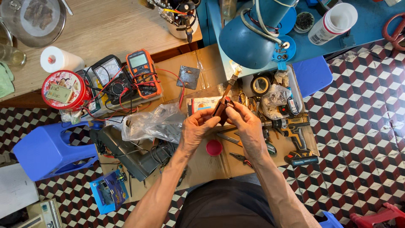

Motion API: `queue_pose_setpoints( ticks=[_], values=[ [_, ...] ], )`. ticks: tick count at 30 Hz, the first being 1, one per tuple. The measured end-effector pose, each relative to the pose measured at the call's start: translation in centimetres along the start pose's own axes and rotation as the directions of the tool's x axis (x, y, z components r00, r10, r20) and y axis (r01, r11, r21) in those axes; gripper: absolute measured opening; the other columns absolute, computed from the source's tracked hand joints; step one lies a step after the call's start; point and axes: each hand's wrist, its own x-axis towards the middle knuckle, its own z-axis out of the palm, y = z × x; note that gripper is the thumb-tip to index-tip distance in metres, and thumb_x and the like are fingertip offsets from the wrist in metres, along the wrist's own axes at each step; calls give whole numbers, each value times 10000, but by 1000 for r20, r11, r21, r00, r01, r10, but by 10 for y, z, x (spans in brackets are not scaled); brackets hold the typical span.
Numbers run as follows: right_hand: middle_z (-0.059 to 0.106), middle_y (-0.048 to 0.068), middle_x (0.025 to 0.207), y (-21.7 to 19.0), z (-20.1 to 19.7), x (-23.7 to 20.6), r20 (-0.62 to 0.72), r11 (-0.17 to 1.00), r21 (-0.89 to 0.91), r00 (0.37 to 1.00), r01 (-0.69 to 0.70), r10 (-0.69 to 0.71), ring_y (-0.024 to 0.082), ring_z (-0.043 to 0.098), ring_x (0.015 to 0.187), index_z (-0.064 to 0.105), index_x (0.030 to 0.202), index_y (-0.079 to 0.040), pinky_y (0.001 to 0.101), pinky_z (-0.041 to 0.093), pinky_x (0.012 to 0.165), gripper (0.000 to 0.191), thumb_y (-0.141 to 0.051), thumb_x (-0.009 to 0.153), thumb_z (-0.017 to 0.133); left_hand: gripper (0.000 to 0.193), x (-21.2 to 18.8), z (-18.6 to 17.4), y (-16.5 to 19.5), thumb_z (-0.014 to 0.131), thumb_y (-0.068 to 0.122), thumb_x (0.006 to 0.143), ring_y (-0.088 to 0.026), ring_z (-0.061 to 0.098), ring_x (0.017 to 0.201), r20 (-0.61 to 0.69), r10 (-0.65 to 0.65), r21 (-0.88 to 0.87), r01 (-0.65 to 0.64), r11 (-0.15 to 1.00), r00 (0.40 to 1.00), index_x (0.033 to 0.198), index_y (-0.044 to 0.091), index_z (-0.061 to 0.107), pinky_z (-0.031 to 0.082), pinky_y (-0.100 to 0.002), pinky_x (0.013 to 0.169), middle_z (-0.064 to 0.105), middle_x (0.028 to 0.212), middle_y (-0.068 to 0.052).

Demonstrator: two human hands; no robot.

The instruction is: The person uses a soldering iron to attach wires to a small electronic device. They repeatedly heat the connection points and apply solder to secure the wires in place.

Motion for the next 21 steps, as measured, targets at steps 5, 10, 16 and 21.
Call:
queue_pose_setpoints(
  ticks=[5,10,16,21],
  values=[
    [728,37,1052,-13,16,-12,-89,985,-168,996,-23,8,83,672,935,663,1185,-37,251,564,804,337,-226,914,731,447,-14,37,-17,808,228,873,-126,729,1001,-166,279,198,-245,949,946,1252,32,677,593,-252,861,757,1103,-27],
    [741,44,1007,-9,8,-11,-90,992,-116,995,-52,42,86,657,881,709,1154,-25,244,548,767,305,-240,940,727,439,-29,56,-19,844,293,842,-134,763,943,-289,422,530,-223,818,859,1207,92,706,610,-275,830,790,1057,-55],
    [731,38,1060,10,-18,4,50,996,67,997,-60,57,98,673,915,684,1257,-15,247,553,820,367,-181,933,729,522,-38,53,-3,846,307,819,-171,703,1060,-161,530,666,-304,681,833,1257,92,659,574,-304,901,729,1162,-104],
    [707,70,1183,16,-39,8,214,968,219,974,-123,75,123,644,1070,627,1312,15,296,528,975,408,-143,946,717,612,-24,26,21,779,289,916,-129,655,1195,96,139,159,-154,975,986,1435,56,554,517,-268,1038,705,1300,-68]
  ],
)
